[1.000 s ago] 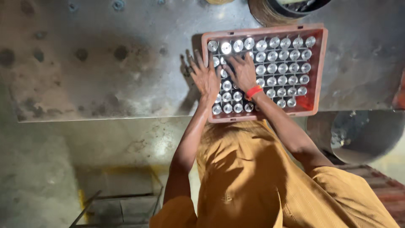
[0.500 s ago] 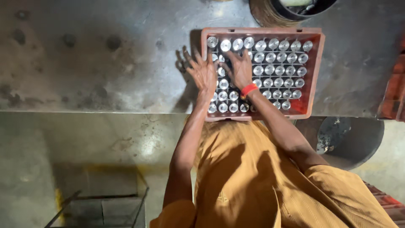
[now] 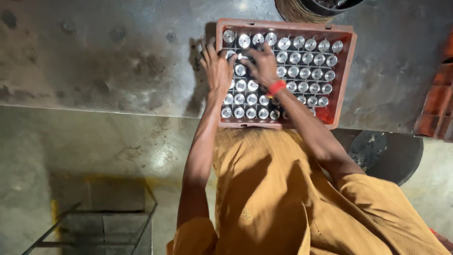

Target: The person carries a red plastic crate filled with small metal caps to a metal workbench. They place the crate on the bench and repeatedly pick up individual caps, repositioning them within the crate. The person then uses a cylindrical tool to press down on the caps, ensuring they are seated properly.

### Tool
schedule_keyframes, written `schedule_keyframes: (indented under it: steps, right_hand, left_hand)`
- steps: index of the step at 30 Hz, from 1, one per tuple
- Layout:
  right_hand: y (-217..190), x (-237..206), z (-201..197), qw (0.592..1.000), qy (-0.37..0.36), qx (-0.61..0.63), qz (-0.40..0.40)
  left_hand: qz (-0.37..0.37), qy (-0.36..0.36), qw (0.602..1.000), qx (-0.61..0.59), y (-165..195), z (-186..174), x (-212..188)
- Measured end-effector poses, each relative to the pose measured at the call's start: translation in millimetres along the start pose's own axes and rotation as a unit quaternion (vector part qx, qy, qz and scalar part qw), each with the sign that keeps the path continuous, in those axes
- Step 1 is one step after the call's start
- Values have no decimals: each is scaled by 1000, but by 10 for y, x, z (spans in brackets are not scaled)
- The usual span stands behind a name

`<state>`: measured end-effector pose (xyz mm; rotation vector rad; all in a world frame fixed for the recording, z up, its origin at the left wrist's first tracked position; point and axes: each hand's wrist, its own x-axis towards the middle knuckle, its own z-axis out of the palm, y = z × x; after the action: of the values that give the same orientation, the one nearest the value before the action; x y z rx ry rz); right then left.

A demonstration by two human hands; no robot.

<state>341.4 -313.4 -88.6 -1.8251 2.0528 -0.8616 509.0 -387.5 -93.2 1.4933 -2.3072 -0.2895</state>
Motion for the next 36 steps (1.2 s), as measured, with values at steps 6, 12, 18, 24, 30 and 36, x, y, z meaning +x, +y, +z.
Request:
schedule_keyframes:
  steps: [6, 12, 18, 24, 30, 36]
  right_hand:
    - [314, -278, -370, 793, 113, 550, 235]
    - [-104, -568, -58, 810, 44, 493, 313]
    - [-383, -355, -177, 1000, -25, 17, -1]
    - [-509, -537, -262, 993, 33, 70, 91]
    - [-403, -525, -7, 1000, -7, -16, -7]
    - [-391, -213, 232, 977, -120, -138, 112]
  left_hand:
    - [-390, -10, 725, -568, -118, -138, -329]
    - [-277, -74, 878, -383, 119, -114, -667]
    - [26, -5, 986, -166, 7, -127, -563]
    - [-19, 36, 981, -192, 7, -121, -775]
    - [-16, 6, 1000, -23, 13, -35, -676]
    - [-67, -20, 994, -82, 44, 5, -780]
